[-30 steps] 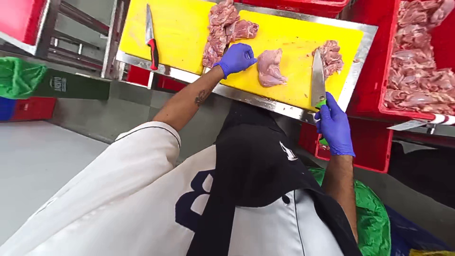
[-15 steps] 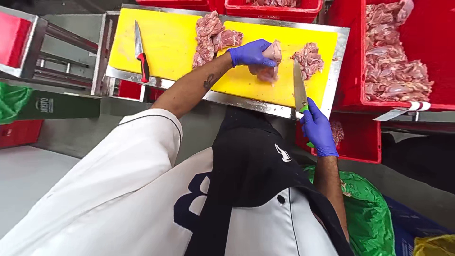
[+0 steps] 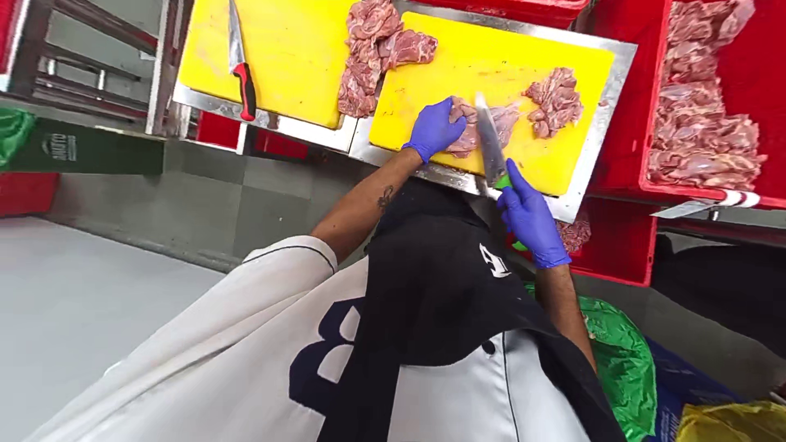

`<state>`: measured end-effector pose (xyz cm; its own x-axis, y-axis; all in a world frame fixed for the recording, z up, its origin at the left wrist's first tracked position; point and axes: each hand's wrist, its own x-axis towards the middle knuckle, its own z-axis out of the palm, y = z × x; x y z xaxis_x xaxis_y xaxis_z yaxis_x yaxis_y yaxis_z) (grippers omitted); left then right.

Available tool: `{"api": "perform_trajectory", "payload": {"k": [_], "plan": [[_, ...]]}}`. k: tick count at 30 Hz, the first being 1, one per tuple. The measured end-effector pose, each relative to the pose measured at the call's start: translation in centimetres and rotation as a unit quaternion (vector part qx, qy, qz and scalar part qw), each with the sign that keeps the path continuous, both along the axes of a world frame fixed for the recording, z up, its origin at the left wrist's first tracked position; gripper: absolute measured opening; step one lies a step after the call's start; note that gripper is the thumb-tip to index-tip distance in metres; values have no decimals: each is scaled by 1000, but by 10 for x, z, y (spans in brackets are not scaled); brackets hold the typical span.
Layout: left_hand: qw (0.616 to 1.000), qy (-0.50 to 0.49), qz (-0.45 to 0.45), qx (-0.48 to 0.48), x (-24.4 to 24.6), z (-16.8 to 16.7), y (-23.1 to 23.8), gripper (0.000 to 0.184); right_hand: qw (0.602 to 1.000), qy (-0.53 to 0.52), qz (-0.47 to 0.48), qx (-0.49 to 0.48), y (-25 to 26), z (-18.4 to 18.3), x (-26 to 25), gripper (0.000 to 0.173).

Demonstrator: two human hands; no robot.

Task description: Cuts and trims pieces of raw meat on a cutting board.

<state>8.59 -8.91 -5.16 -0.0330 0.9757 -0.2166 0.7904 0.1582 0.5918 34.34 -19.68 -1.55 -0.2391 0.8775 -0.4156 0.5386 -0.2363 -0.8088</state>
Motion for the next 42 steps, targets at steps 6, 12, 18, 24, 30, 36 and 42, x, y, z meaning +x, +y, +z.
{"api": "perform_trajectory", "payload": {"k": [6, 12, 18, 24, 30, 36, 42], "plan": [[1000, -5, -4, -2, 2, 0, -1, 38, 978, -175, 18, 112, -13, 21, 5, 52], [999, 12, -31, -1, 2, 1, -3, 32, 958, -241, 114, 107, 44, 19, -64, 55], [999, 6, -29, 18, -2, -3, 4, 30, 970, -210, 84, 88, 27, 8, -68, 58], [994, 100, 42, 21, -44, 15, 56, 43, 966, -215, 133, 61, -84, 33, 13, 54], [950, 108, -226, 189, -2, 21, 23, 46, 989, -140, 22, 41, -77, 49, 51, 52], [953, 66, -282, 89, 64, 12, 32, 31, 992, -77, -82, 57, -66, 58, 58, 53], [929, -325, -165, -59, 45, 65, 69, 17, 988, -38, -117, 93, -61, 76, 62, 54]]}}
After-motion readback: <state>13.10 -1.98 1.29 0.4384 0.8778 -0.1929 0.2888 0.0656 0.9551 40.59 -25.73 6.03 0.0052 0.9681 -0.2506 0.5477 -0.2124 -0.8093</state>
